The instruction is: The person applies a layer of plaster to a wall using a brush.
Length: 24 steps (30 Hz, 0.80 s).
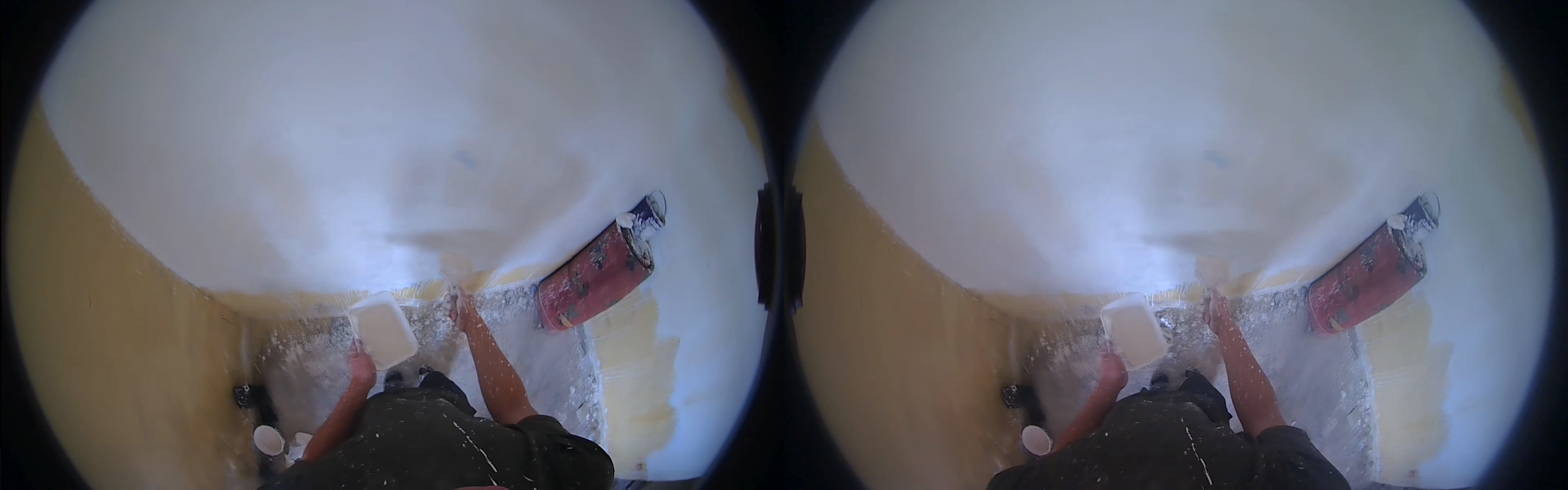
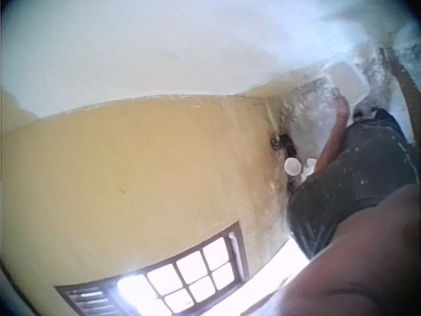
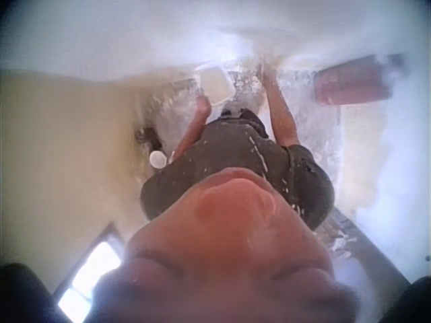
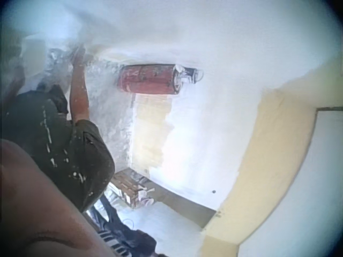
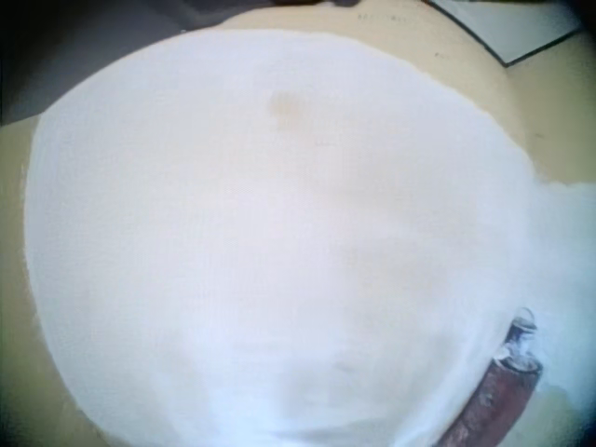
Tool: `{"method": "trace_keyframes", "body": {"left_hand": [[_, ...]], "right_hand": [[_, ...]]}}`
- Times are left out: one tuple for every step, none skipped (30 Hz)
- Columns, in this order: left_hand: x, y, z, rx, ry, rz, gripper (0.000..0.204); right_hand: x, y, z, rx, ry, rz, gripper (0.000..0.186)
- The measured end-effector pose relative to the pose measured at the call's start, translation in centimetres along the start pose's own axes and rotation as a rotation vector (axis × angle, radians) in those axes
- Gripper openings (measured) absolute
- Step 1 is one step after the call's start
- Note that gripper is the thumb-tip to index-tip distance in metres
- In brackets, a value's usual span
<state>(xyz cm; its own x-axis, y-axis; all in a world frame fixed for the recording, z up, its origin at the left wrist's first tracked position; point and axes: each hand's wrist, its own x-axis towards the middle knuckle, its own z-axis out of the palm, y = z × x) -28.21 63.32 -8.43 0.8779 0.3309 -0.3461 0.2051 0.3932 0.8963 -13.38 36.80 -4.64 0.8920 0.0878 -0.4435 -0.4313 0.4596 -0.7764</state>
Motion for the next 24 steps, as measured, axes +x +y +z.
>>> {"method": "trace_keyframes", "body": {"left_hand": [[0.6,-0.5,-0.2,-0.053,-0.031,-0.012,0.041],[1.1,-1.0,-0.7,-0.162,-0.040,-0.082,0.042],[1.6,-1.0,-0.9,-0.103,-0.077,0.004,0.040],[1.8,-1.2,-1.1,-0.109,-0.098,0.042,0.039],[1.7,-1.1,-1.3,-0.114,-0.116,0.075,0.038],[1.6,-0.9,-1.1,-0.126,-0.111,0.049,0.039],[1.5,-0.6,-1.0,-0.135,-0.107,0.018,0.040],[1.0,-0.2,-0.6,-0.137,-0.104,-0.013,0.041],[0.5,0.2,-0.7,-0.149,-0.079,0.005,0.041],[0.4,0.8,0.3,-0.160,-0.056,0.032,0.041],[0.4,1.4,0.7,-0.251,-0.056,0.059,0.041],[0.3,1.8,0.9,-0.207,-0.058,0.071,0.041],[0.4,2.3,1.2,-0.233,-0.075,0.068,0.042],[0.1,2.5,1.0,-0.307,-0.073,0.023,0.042],[0.0,2.8,1.0,-0.240,-0.076,0.083,0.042],[-0.2,2.9,1.0,-0.221,-0.059,0.101,0.042],[-0.4,2.9,1.0,-0.201,-0.042,0.118,0.041],[-0.5,3.0,1.1,-0.225,-0.057,0.099,0.041],[-0.5,3.0,1.1,-0.250,-0.073,0.080,0.041],[-0.6,3.0,1.3,-0.338,-0.086,0.046,0.041],[-0.7,3.0,1.5,-0.254,-0.072,0.060,0.040],[-0.7,2.9,1.7,-0.238,-0.057,0.060,0.040],[-0.7,2.8,1.8,-0.270,-0.093,0.098,0.040],[-0.6,2.7,1.9,-0.206,-0.056,0.061,0.040]], "right_hand": [[0.8,0.0,0.0,-0.013,0.012,0.022,0.024],[1.6,0.2,0.3,0.002,0.022,0.043,0.025],[2.4,-0.2,0.5,-0.503,0.046,-0.443,0.027],[3.0,-0.7,1.1,-0.981,0.066,-0.946,0.029],[3.2,-1.6,2.1,-1.458,0.091,-1.447,0.031],[3.6,-3.2,3.4,-1.530,0.154,-1.160,0.036],[4.1,-5.9,5.2,-1.606,0.128,-1.052,0.036],[3.6,-8.6,7.1,-2.061,0.172,-1.176,0.036],[2.9,-12.8,8.9,-1.999,0.123,-1.136,0.035],[2.0,-17.3,11.0,-1.982,0.109,-1.021,0.034],[0.9,-21.8,14.0,-1.980,0.128,-0.881,0.034],[-1.6,-24.8,15.9,-1.449,-0.046,-0.789,0.026],[-3.7,-27.9,17.7,-0.638,-0.253,-0.688,0.018],[-5.8,-31.2,19.6,-0.204,-0.330,-0.578,0.013],[-7.9,-33.6,20.5,-0.181,-0.306,-0.493,0.014],[-9.0,-35.2,21.4,-0.166,-0.436,-0.478,0.015],[-9.2,-36.2,22.0,-0.170,-0.459,-0.506,0.019],[-8.9,-37.3,22.2,-0.174,-0.549,-0.558,0.024],[-8.1,-37.0,21.6,-0.152,-0.588,-0.646,0.030],[-6.5,-36.8,20.6,-0.175,-0.504,-0.616,0.036],[-4.6,-35.2,19.3,-0.175,-0.355,-0.616,0.043],[-2.5,-33.1,17.9,-0.195,-0.272,-0.672,0.050],[-0.7,-30.6,15.8,-0.214,-0.283,-0.564,0.055],[1.1,-27.7,13.7,-0.252,-0.371,-0.547,0.060]]}}
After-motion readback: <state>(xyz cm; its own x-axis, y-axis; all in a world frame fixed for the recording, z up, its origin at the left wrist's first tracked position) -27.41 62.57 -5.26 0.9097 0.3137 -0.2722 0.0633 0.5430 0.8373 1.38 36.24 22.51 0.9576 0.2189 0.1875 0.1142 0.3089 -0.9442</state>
